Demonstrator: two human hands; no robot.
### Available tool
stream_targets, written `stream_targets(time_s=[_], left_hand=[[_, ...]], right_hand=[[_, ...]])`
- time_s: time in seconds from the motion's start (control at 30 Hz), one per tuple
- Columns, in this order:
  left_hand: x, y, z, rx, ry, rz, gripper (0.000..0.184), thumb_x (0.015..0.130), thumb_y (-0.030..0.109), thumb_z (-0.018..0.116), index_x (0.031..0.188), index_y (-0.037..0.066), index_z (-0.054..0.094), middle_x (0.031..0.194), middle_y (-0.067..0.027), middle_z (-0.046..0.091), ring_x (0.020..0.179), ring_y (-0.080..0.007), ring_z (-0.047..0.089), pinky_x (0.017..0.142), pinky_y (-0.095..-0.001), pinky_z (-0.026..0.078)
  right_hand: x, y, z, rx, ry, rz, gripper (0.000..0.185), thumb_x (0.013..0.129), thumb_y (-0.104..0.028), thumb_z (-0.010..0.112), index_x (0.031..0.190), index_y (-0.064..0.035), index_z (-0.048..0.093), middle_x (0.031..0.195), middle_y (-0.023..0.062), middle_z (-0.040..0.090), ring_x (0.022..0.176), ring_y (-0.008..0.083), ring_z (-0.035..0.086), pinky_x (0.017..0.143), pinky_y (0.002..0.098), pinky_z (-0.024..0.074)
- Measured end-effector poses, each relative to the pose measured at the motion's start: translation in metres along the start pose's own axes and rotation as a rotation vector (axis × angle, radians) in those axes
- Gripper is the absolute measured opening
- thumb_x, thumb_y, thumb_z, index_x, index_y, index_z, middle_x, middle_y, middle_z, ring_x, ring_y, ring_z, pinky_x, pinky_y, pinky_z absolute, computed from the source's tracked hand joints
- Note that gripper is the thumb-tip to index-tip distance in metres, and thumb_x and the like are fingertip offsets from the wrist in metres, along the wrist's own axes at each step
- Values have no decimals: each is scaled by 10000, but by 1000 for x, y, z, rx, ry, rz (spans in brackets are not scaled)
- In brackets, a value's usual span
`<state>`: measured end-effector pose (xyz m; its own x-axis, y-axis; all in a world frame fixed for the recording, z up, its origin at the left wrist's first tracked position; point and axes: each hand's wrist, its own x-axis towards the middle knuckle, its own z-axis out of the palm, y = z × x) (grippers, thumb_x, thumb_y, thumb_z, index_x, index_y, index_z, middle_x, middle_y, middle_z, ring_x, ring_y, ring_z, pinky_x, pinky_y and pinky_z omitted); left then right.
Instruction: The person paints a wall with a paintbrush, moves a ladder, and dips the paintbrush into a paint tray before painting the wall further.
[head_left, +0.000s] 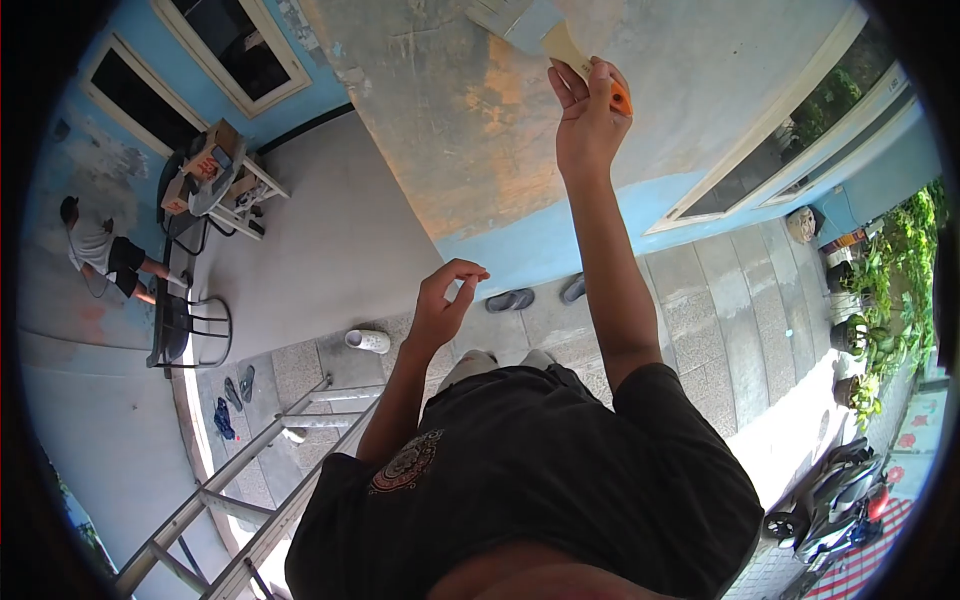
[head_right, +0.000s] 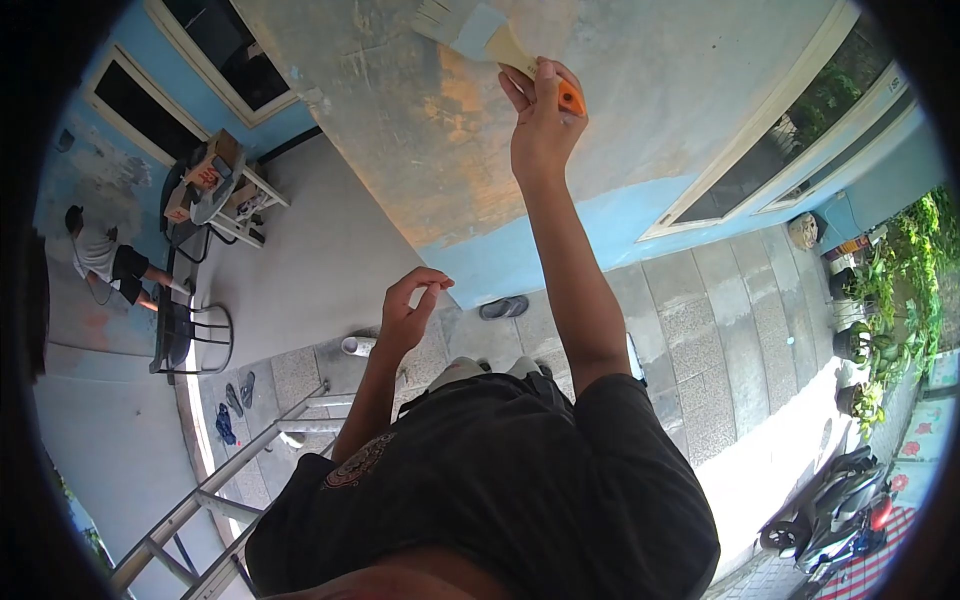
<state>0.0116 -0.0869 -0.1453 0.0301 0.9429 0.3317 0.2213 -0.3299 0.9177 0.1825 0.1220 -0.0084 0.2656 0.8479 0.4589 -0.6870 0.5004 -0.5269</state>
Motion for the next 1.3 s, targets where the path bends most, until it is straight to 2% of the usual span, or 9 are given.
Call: stream_targets(time_s=[0.27,0.33,0.43,0.6,0.7,0.8,1.0,1.13,1.3], left_hand=[[5,-13,-14,48,-98,-63,134,990,39,573,1054,-3,683,1002,-96,736,951,-184,693,878,-328,526],[3,-15,-17,59,-138,-89,133,988,41,575,1051,-3,683,1000,-93,735,949,-183,692,879,-329,526],[3,-16,-12,37,-175,-87,133,986,43,578,1054,-1,683,1000,-94,734,947,-183,690,884,-332,527],[7,-20,2,-14,-259,-109,142,984,28,571,1074,-14,673,1019,-114,729,983,-197,696,917,-333,520],[11,-20,9,-37,-283,-110,143,989,31,568,1073,-19,672,1025,-117,727,985,-195,694,921,-333,520],[13,-17,14,-35,-301,-100,141,990,35,570,1070,-21,672,1027,-120,727,982,-194,693,920,-331,519],[10,-12,20,43,-312,-81,141,992,45,576,1073,-12,676,1021,-113,730,977,-188,692,912,-323,518],[-3,-3,38,37,-294,-102,131,983,54,582,1036,1,688,984,-87,728,942,-175,680,888,-324,520],[-15,9,75,14,-323,-78,128,983,58,583,1034,3,686,986,-84,728,940,-177,683,885,-324,521]], right_hand=[[-166,101,-136,-184,598,198,295,1051,-192,598,1189,64,553,1076,212,672,966,291,741,921,395,629],[-191,116,-160,-291,942,356,266,1048,-177,597,1173,53,554,1073,210,679,968,284,741,894,375,632],[-194,126,-181,-300,1019,356,251,1036,-166,600,1177,37,554,1094,227,687,961,279,744,868,344,637],[-115,52,-82,-202,640,118,222,1052,-157,583,1092,59,547,1051,204,686,952,258,744,906,366,635],[-76,-5,-21,-129,369,-127,289,1054,-177,595,1157,92,577,1083,214,668,1014,315,735,923,408,631],[-52,-20,-8,-38,256,-248,310,1056,-177,592,1189,103,593,1102,220,661,1041,341,727,932,424,627],[-93,91,-170,-326,545,-82,273,1049,-148,589,1196,82,607,1093,201,689,1005,299,740,924,380,626],[-173,136,-284,-350,855,286,258,1035,-160,615,1183,51,632,1060,184,715,944,260,752,853,350,632],[-236,64,-342,-400,797,474,277,1024,-200,645,1181,28,637,1038,169,726,927,257,756,826,345,631]])
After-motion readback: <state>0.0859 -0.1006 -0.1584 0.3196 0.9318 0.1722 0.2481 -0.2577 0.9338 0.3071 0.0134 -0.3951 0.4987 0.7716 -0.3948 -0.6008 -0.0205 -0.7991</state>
